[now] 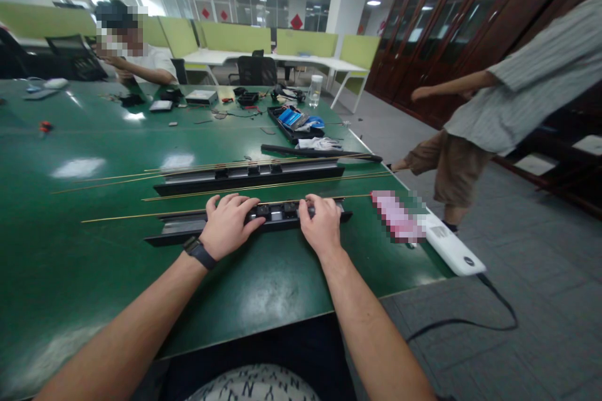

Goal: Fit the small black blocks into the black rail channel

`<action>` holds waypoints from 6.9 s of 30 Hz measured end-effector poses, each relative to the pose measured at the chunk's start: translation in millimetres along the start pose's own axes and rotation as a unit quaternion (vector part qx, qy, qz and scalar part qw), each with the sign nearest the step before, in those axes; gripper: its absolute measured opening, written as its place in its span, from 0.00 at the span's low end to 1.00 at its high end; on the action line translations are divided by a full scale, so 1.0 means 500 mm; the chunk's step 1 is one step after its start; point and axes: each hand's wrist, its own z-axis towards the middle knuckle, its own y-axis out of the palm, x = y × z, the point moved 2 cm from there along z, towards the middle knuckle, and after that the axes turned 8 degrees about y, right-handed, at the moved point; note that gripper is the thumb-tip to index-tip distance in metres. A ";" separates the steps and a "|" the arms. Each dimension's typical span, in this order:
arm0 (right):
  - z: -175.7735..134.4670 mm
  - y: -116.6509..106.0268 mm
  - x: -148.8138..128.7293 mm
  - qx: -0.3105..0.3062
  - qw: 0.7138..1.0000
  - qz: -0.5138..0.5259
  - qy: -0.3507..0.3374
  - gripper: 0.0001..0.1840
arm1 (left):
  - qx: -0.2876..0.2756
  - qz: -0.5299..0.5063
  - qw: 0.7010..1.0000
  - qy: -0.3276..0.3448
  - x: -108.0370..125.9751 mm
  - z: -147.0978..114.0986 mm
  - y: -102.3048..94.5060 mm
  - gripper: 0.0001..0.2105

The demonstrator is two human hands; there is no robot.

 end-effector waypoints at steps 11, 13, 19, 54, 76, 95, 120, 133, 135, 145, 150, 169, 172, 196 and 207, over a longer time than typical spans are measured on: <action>-0.001 0.003 0.002 0.007 1.000 -0.001 -0.004 0.16 | 0.052 0.012 0.999 -0.010 0.017 -0.034 0.000 0.26; -0.001 0.002 0.002 0.006 1.000 -0.002 -0.004 0.16 | 0.060 0.024 0.997 -0.031 0.025 -0.048 -0.001 0.26; 0.002 0.001 0.003 -0.003 1.000 -0.004 0.000 0.17 | 0.082 0.052 0.991 -0.089 0.052 -0.073 -0.012 0.26; 0.002 -0.002 0.003 -0.004 1.000 0.000 0.003 0.18 | 0.040 0.023 0.995 -0.091 0.067 -0.088 0.015 0.31; 0.002 -0.004 0.001 -0.004 1.000 -0.003 0.002 0.18 | 0.036 0.015 0.995 -0.093 0.064 -0.088 0.020 0.29; 0.002 -0.003 0.002 -0.005 1.000 -0.007 0.002 0.18 | 0.010 0.047 0.994 -0.097 0.064 -0.085 0.028 0.35; 0.002 -0.006 -0.001 -0.009 1.000 0.000 0.007 0.18 | 0.026 0.041 0.995 -0.089 0.051 -0.069 0.034 0.32; -0.001 -0.002 -0.001 0.001 1.000 0.005 -0.015 0.18 | 0.052 0.038 0.993 -0.101 0.050 -0.064 0.044 0.23; -0.002 -0.001 -0.003 0.002 1.000 0.010 -0.027 0.18 | 0.057 0.037 0.993 -0.102 0.050 -0.064 0.045 0.23; 0.002 -0.005 0.006 0.006 1.000 0.004 -0.003 0.20 | 0.068 0.028 0.992 -0.106 0.049 -0.065 0.047 0.21; 0.003 -0.004 0.011 0.018 1.000 -0.008 0.005 0.20 | 0.070 0.029 0.991 -0.106 0.049 -0.065 0.050 0.21; 0.003 -0.003 0.007 0.006 1.000 -0.006 0.001 0.21 | 0.069 0.023 0.992 -0.105 0.051 -0.065 0.046 0.22; 0.000 -0.002 0.002 -0.001 1.000 -0.003 -0.019 0.20 | 0.060 0.034 0.992 -0.106 0.053 -0.065 0.044 0.22; -0.002 -0.003 0.001 0.002 1.000 0.001 -0.018 0.20 | 0.053 0.038 0.992 -0.107 0.054 -0.064 0.041 0.23; 0.000 -0.004 -0.001 -0.001 1.000 0.005 -0.024 0.18 | 0.054 0.027 0.992 -0.110 0.054 -0.065 0.041 0.23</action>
